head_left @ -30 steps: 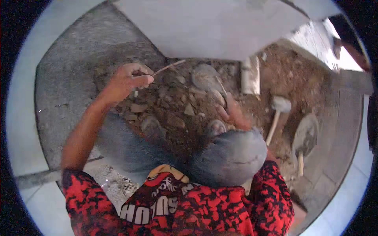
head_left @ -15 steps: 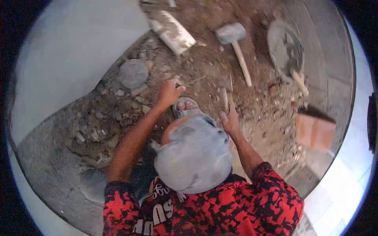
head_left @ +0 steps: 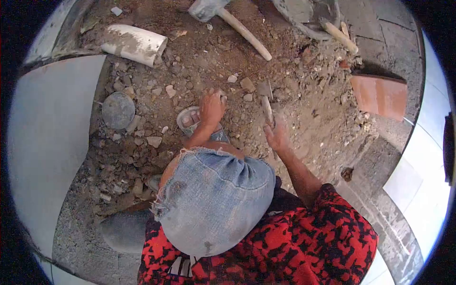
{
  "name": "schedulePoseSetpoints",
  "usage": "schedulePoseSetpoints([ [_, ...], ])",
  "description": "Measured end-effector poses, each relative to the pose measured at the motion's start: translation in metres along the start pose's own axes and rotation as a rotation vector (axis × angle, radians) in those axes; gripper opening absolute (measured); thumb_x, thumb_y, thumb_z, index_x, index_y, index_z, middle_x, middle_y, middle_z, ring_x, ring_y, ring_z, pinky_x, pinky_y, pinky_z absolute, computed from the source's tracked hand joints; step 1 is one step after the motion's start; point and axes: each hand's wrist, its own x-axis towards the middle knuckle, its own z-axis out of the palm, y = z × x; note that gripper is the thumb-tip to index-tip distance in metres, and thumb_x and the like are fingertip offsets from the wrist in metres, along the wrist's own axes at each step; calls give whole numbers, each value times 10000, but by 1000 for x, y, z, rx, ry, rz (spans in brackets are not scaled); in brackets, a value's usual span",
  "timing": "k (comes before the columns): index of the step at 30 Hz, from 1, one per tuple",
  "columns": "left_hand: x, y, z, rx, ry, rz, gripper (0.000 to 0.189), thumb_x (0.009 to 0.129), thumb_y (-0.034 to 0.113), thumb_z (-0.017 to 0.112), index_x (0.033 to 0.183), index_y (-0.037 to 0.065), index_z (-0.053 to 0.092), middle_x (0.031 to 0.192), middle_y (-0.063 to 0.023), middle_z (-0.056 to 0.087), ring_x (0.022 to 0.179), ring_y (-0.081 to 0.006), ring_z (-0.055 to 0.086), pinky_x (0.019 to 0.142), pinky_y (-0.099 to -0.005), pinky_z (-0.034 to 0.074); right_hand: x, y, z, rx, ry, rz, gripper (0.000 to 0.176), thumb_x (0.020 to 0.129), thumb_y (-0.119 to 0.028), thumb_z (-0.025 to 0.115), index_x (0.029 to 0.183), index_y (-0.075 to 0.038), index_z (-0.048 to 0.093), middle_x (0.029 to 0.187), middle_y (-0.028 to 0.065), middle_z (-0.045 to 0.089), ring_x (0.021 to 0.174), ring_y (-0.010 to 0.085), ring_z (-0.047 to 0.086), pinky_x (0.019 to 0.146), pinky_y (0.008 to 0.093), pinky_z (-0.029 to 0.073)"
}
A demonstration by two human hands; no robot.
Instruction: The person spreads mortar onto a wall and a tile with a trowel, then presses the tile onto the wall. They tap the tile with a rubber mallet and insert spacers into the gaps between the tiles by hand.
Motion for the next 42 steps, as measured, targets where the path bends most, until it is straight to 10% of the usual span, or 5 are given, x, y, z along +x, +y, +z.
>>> schedulePoseSetpoints([
  [13,2,-7,-6,-410,-43,-265,194,775,193,556,880,34,589,842,-198,583,867,-375,538,762,-422,417,24,-35,4,151,-72,-79,456,841,-265,488,1189,-1,357,1029,281,510,970,434,499,811,457,394],
  [17,24,16,-92,-632,167,-261,196,761,202,597,850,27,603,844,-159,607,830,-304,575,740,-367,432,37,-80,-19,247,-243,98,444,815,-209,490,1187,-4,358,1047,282,496,1013,420,474,835,441,381],
  [26,89,-27,-237,-263,734,-175,317,737,286,621,821,-20,610,795,-158,623,732,-256,584,702,-346,437,87,-145,-19,284,-57,-327,447,751,-162,506,1145,14,387,984,247,521,945,395,501,809,431,396],
  [33,91,-28,-239,-233,561,-328,275,746,231,593,830,-30,590,784,-198,593,736,-336,572,672,-393,431,97,-180,-31,376,-235,-198,463,780,-172,485,1202,-25,363,1004,232,531,966,363,510,836,410,395],
  [42,124,19,-177,-364,421,85,210,792,188,549,823,-19,562,806,-206,584,768,-363,551,704,-403,425,90,-135,-19,413,31,-196,448,790,-191,520,1181,-31,370,983,199,548,921,340,543,802,395,415],
])
